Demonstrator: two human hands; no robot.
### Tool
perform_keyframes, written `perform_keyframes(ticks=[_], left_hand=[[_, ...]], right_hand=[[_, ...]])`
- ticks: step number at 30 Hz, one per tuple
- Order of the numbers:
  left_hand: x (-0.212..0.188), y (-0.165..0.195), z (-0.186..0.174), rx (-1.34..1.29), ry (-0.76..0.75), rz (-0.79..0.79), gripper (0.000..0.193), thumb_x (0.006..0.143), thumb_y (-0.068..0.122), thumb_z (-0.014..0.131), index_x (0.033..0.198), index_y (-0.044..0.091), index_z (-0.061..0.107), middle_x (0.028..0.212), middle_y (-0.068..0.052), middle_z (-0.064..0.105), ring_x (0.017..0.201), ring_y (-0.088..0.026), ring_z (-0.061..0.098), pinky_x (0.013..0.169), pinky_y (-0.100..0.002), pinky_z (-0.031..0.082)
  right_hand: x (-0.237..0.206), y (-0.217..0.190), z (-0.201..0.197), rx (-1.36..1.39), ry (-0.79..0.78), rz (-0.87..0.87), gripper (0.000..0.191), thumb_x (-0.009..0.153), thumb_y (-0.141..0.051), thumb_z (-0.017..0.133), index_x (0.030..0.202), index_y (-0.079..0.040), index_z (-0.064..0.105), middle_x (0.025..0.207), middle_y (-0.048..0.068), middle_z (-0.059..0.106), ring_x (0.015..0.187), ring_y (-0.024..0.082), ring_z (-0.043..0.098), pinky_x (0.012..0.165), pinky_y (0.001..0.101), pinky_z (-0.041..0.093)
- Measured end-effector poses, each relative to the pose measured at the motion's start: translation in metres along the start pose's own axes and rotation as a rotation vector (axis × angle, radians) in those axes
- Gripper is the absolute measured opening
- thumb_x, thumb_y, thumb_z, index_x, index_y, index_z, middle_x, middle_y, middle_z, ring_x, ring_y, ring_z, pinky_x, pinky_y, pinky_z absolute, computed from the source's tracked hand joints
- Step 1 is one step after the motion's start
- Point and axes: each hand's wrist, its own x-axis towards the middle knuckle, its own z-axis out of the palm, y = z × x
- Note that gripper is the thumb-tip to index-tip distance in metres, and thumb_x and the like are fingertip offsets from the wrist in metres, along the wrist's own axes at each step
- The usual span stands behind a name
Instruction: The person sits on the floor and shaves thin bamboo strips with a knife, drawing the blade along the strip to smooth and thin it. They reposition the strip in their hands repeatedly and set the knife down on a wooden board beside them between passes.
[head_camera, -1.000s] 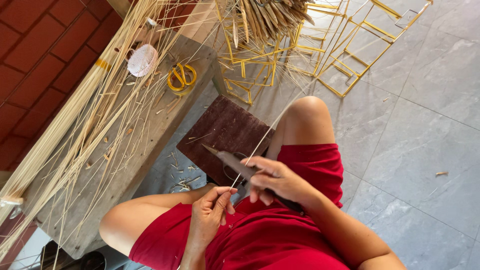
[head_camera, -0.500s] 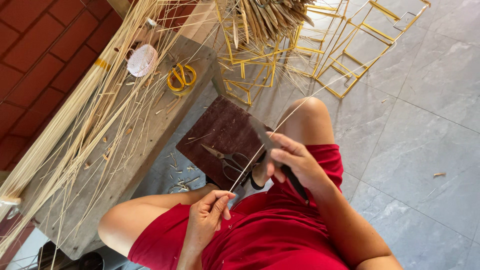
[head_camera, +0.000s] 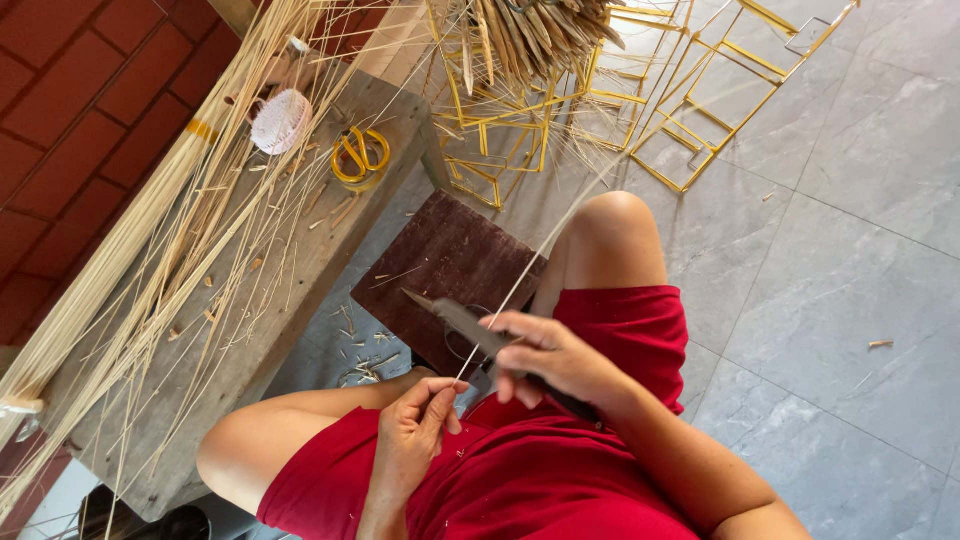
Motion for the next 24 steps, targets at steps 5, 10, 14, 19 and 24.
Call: perform_keyframes(ticks=[5,10,14,19,24], left_hand=[[0.002,0.0,0.001,0.082,0.023,0.071,0.02,0.099,0.016,0.063,0.106,0.005,0.078,0.06,0.002,0.061,0.046,-0.002,0.041,0.041,-0.02,0.03],[-0.003,0.0,-0.007,0.15,0.001,0.116,0.019,0.1,0.015,0.063,0.104,0.005,0.079,0.058,0.002,0.061,0.049,-0.001,0.045,0.043,-0.02,0.032],[0.0,0.001,-0.003,0.107,0.01,0.076,0.02,0.1,0.015,0.063,0.104,0.004,0.079,0.059,0.002,0.061,0.048,-0.002,0.044,0.043,-0.02,0.031],[0.003,0.008,0.001,0.072,-0.003,0.061,0.022,0.099,0.016,0.062,0.109,0.005,0.078,0.062,0.001,0.064,0.046,-0.003,0.048,0.041,-0.02,0.036],[-0.003,0.012,-0.006,0.134,0.01,0.01,0.023,0.098,0.017,0.062,0.11,0.006,0.078,0.062,0.0,0.066,0.045,-0.003,0.05,0.041,-0.019,0.038]], right_hand=[[0.006,0.011,0.005,0.074,-0.027,-0.03,0.038,0.107,-0.014,0.054,0.141,0.001,0.051,0.077,0.011,0.072,0.053,0.011,0.059,0.05,0.0234,0.048],[0.003,-0.003,-0.022,0.203,0.099,-0.176,0.038,0.108,-0.012,0.054,0.142,0.004,0.053,0.078,0.011,0.071,0.054,0.01,0.057,0.05,0.023,0.046],[0.0,-0.005,-0.012,0.082,0.139,-0.104,0.043,0.103,-0.014,0.054,0.144,-0.002,0.049,0.075,0.009,0.071,0.051,0.01,0.057,0.048,0.0231,0.047],[0.005,0.003,0.01,-0.053,-0.022,0.028,0.042,0.103,-0.014,0.054,0.143,-0.002,0.047,0.077,0.011,0.073,0.052,0.011,0.059,0.049,0.0238,0.048],[0.005,-0.005,-0.005,0.038,0.122,-0.097,0.037,0.106,-0.013,0.054,0.14,0.001,0.05,0.078,0.012,0.072,0.052,0.011,0.059,0.049,0.0241,0.048]])
